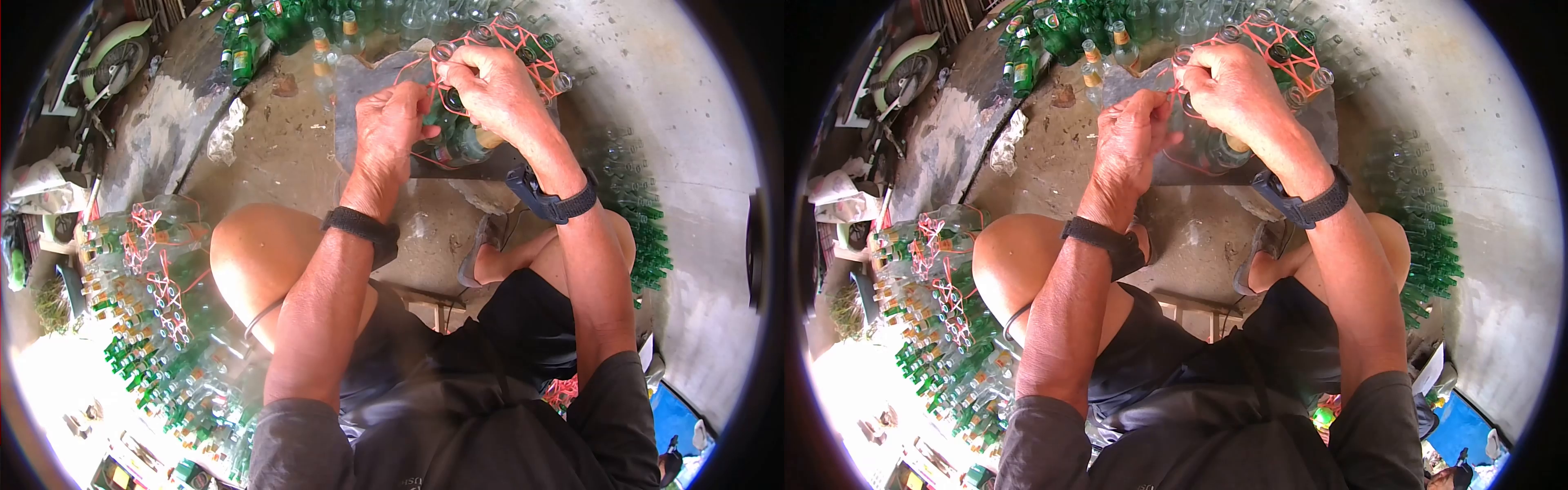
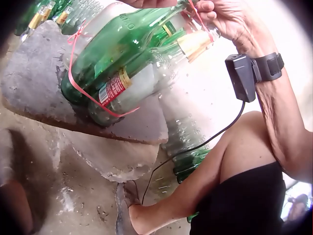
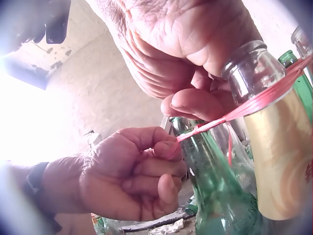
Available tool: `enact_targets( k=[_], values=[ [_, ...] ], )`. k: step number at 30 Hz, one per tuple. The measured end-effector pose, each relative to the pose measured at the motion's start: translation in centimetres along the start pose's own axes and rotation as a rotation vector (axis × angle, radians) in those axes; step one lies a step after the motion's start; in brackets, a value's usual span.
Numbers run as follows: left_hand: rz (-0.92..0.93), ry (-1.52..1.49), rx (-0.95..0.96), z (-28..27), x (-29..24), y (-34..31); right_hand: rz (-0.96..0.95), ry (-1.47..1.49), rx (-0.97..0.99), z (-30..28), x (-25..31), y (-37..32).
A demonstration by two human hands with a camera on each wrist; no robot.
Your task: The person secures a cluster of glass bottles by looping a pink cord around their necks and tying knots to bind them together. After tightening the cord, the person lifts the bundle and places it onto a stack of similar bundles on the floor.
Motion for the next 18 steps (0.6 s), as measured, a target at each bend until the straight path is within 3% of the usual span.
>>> enact_targets(
  k=[9, 16, 18],
  values=[
    [-0.021, -0.141, -0.146, 0.1, 0.7, -0.3, -0.152, -0.14, -0.224, -0.2, -0.4, 0.1],
    [-0.083, -0.036, -0.075, 0.1, 0.7, -0.1, -0.119, -0.141, -0.199, -0.7, 0.0, 0.0],
    [-0.105, 0.028, -0.071, 0.2, 0.2, -0.2, -0.019, -0.011, -0.12, -0.6, 0.0, -0.1]
  ],
)
Point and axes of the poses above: each hand's wrist, its own y-axis towards the middle knuckle, its own z-axis out of the palm, x = y × z, the point moved 6 cm from there along y, towards the middle knuckle, and after that the axes turned 15 degrees about -y, right-handed, at the moved point
